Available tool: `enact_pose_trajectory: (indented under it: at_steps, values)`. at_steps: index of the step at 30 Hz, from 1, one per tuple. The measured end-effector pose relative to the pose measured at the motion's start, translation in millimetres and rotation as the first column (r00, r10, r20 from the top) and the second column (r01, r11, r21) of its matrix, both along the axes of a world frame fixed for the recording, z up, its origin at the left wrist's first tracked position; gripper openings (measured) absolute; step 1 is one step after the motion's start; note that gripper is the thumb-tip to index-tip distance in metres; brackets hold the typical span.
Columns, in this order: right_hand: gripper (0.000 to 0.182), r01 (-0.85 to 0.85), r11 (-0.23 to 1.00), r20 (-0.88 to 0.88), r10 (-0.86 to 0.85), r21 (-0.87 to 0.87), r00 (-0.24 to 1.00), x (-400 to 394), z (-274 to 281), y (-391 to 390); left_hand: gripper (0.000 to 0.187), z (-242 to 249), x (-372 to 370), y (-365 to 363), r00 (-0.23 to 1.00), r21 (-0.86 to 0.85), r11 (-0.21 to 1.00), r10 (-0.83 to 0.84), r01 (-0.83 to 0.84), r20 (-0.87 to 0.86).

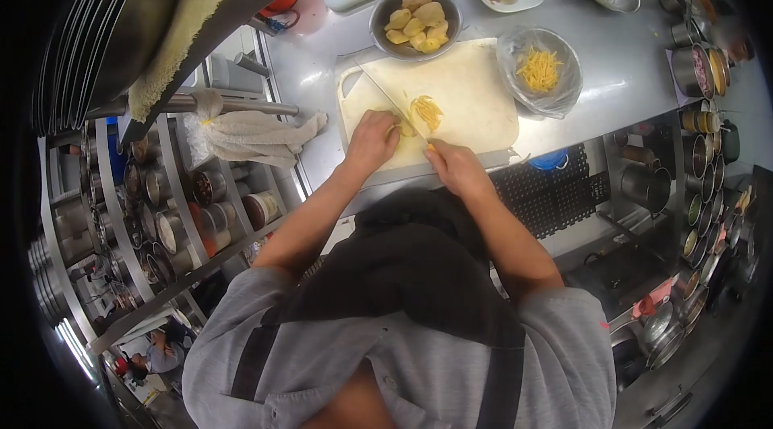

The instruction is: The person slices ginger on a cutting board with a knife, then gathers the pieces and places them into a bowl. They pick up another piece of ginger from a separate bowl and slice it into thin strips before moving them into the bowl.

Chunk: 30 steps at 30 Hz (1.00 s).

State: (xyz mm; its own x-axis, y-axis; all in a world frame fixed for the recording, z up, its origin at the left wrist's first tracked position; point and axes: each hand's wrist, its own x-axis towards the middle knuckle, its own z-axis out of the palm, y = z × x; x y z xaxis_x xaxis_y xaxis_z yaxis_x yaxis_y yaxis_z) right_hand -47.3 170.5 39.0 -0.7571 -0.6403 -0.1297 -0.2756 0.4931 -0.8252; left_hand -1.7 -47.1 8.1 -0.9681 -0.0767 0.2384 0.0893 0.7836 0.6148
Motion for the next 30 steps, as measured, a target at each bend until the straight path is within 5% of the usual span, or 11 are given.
enact_pose_trajectory:
  at_steps: [30]
  values:
    - [0.022,0.009,1.0,0.089,-0.008,-0.008,0.996,-1,9,-1,0.012,-1,1,1,1.0,0.001,1.0,0.018,-0.018,0.002]
